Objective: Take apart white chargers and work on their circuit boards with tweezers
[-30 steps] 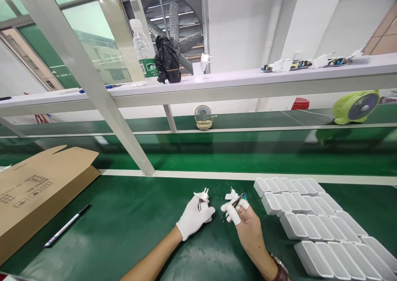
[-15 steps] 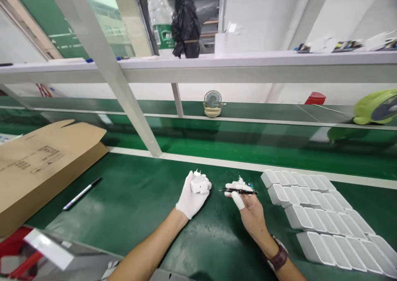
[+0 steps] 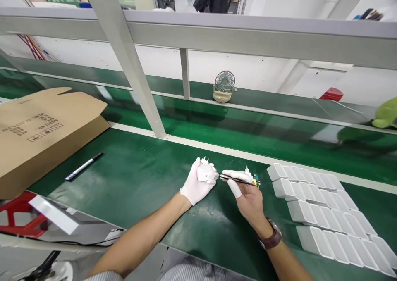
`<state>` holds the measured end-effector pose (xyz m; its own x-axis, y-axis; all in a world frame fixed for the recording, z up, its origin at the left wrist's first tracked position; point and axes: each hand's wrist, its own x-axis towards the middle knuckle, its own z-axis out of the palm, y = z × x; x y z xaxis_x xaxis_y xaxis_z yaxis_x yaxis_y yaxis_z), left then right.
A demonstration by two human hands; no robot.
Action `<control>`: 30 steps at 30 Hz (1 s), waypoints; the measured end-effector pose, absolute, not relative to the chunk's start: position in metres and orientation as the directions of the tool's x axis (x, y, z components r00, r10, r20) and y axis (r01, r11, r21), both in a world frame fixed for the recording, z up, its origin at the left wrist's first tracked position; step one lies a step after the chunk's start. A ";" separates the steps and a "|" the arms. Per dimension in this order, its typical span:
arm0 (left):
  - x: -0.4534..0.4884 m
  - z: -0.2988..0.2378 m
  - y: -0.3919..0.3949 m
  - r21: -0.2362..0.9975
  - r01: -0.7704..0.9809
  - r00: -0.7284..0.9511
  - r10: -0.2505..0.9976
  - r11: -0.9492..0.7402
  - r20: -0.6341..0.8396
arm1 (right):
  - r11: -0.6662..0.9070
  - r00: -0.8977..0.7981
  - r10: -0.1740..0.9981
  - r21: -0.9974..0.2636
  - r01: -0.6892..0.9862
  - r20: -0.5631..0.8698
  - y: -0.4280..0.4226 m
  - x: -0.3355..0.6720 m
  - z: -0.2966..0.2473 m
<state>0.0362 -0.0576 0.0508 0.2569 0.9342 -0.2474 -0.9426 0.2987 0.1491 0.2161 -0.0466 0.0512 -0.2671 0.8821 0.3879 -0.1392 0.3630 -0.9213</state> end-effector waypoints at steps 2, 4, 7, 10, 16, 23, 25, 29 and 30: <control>0.037 0.049 -0.057 0.139 -0.939 0.274 0.928 0.315 -0.252 | 0.377 -0.277 0.876 -0.919 -0.117 0.395 -0.049 0.219 0.048; 0.038 0.048 -0.057 0.151 -0.931 0.285 0.921 0.332 -0.267 | 0.395 -0.285 0.869 -0.914 -0.090 0.404 -0.051 0.222 0.045; 0.041 0.046 -0.057 0.173 -0.914 0.304 0.900 0.368 -0.311 | 0.417 -0.314 0.854 -0.907 -0.065 0.415 -0.054 0.224 0.041; 0.044 0.045 -0.057 0.166 -0.909 0.302 0.879 0.382 -0.368 | 0.481 -0.376 0.809 -0.877 -0.019 0.452 -0.056 0.225 0.038; 0.047 0.047 -0.058 0.156 -0.894 0.339 0.861 0.421 -0.381 | 0.572 -0.432 0.751 -0.819 0.050 0.499 -0.058 0.225 0.040; 0.048 0.046 -0.057 0.162 -0.880 0.356 0.846 0.446 -0.396 | 0.579 -0.445 0.748 -0.811 0.077 0.492 -0.058 0.224 0.039; 0.048 0.046 -0.057 0.179 -0.876 0.348 0.844 0.448 -0.408 | 0.583 -0.454 0.741 -0.809 0.070 0.495 -0.058 0.224 0.039; 0.050 0.048 -0.057 0.200 -0.872 0.332 0.841 0.447 -0.428 | 0.625 -0.468 0.704 -0.779 0.052 0.534 -0.058 0.223 0.042; 0.051 0.049 -0.057 0.210 -0.875 0.315 0.843 0.436 -0.437 | 0.637 -0.474 0.693 -0.769 0.048 0.544 -0.058 0.223 0.043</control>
